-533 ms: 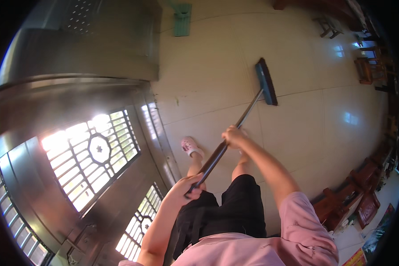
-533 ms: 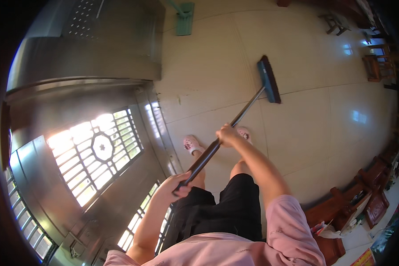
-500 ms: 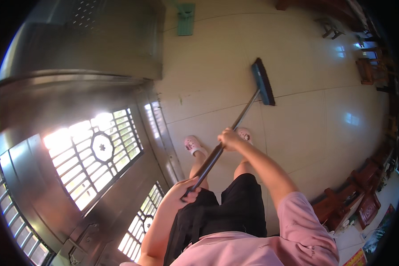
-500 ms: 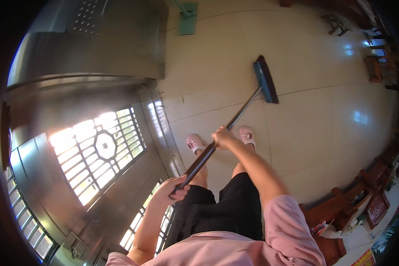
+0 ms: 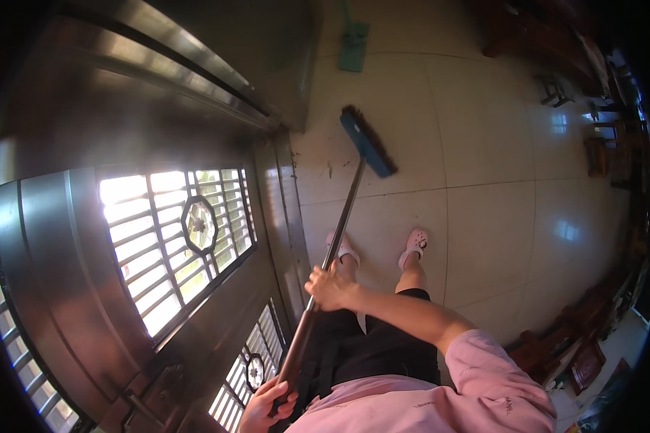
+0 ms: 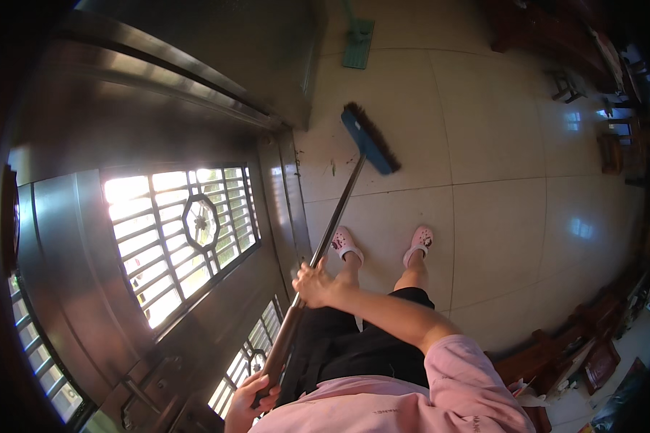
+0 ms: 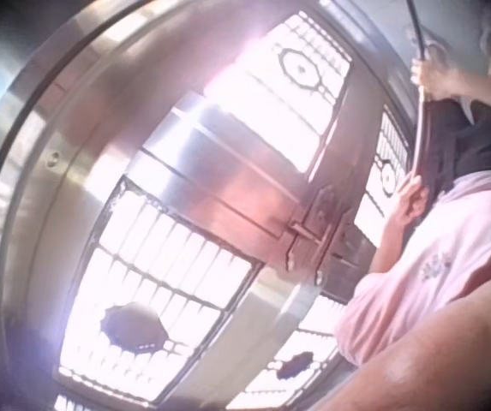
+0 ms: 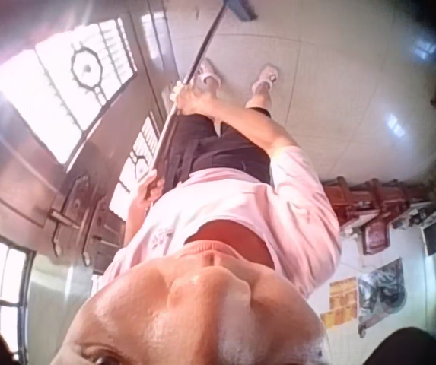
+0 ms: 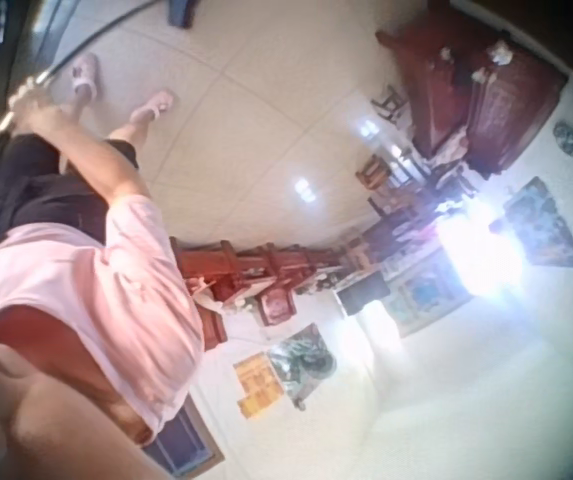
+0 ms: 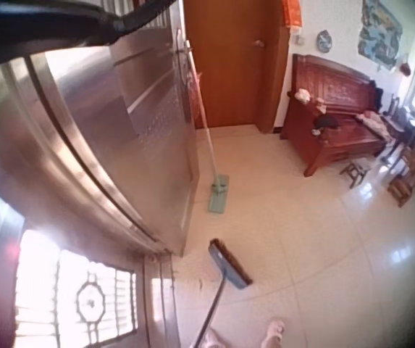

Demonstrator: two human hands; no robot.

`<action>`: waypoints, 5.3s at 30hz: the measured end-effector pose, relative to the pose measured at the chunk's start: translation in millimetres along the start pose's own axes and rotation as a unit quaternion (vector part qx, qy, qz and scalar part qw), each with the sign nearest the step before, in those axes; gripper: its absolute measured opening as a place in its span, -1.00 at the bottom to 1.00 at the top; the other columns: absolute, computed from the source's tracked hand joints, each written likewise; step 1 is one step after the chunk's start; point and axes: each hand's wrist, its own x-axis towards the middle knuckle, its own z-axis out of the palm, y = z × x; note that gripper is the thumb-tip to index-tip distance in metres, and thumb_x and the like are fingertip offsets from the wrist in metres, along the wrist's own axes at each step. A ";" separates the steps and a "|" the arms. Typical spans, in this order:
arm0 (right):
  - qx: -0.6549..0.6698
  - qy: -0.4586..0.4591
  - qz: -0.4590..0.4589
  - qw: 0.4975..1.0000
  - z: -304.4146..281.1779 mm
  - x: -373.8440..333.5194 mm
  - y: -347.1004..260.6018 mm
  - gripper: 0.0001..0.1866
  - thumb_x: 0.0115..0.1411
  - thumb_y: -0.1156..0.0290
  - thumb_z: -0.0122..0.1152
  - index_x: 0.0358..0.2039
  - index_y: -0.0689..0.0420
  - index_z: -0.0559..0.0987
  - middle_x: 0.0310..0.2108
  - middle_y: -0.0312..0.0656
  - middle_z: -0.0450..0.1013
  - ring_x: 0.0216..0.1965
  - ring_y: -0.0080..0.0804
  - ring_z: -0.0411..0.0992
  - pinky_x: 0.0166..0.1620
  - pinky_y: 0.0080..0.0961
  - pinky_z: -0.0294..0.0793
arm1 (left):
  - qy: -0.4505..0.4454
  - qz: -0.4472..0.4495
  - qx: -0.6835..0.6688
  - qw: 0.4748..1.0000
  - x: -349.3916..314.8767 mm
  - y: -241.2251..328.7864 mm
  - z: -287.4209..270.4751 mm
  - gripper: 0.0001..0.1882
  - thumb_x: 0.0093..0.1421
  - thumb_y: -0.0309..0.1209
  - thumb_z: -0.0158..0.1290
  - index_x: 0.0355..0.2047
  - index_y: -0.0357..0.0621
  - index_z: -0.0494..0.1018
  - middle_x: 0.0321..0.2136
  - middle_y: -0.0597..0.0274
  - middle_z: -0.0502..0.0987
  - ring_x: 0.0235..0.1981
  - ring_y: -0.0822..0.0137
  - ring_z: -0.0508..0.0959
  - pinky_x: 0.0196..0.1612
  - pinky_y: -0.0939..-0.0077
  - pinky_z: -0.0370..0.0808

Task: The person sweeps the tiled floor with a broom, moving around furniture and gathering debris near the door. They then switch to a mop to clean the floor, moving a wooden chair to access the area underneath the dining table.

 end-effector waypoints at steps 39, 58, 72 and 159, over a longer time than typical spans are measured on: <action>0.037 0.149 0.221 0.963 42.3 -98.1 -12.1 -0.85 -0.24 0.37 0.12 -0.57 0.10 0.46 -0.44 -0.24 0.33 -0.20 -0.34 0.23 -0.20 -0.25 0.30 | 0.028 -0.111 0.334 0.936 29.5 20.2 16.7 -0.51 0.05 -0.23 -0.01 -0.05 -0.19 0.19 -0.45 0.36 0.36 -0.44 0.58 0.34 -0.42 0.76 0.27; 0.240 0.396 0.144 0.875 50.5 30.0 25.7 -0.84 -0.30 0.30 0.13 -0.68 0.04 0.37 -0.57 -0.24 0.27 -0.34 -0.23 0.29 -0.30 -0.31 0.25 | 0.103 0.066 0.386 0.914 22.8 122.8 97.7 -0.67 0.01 -0.62 -0.14 -0.15 -0.34 0.32 -0.62 0.21 0.35 -0.63 0.49 0.36 -0.71 0.75 0.23; 0.252 0.366 0.091 0.891 -64.6 32.4 -77.4 -0.85 -0.32 0.38 0.13 -0.68 0.05 0.35 -0.55 -0.26 0.26 -0.27 -0.31 0.23 -0.31 -0.32 0.19 | 0.027 0.365 0.399 0.841 -108.9 86.9 61.3 -0.15 -0.07 0.07 -0.03 -0.04 -0.51 0.11 -0.14 -0.51 0.18 -0.77 0.42 0.33 -0.78 0.70 0.21; 0.327 0.186 0.383 0.844 73.3 -78.2 162.8 -0.41 -0.14 0.43 0.08 -0.03 0.24 0.22 -0.05 0.09 0.19 0.03 -0.04 0.11 0.06 -0.27 0.11 | 0.333 0.815 0.263 0.394 -24.5 439.2 109.6 -0.30 -0.06 -0.46 0.09 0.03 -0.36 -0.03 -0.06 -0.07 0.15 -0.33 0.25 0.42 -0.49 0.59 0.46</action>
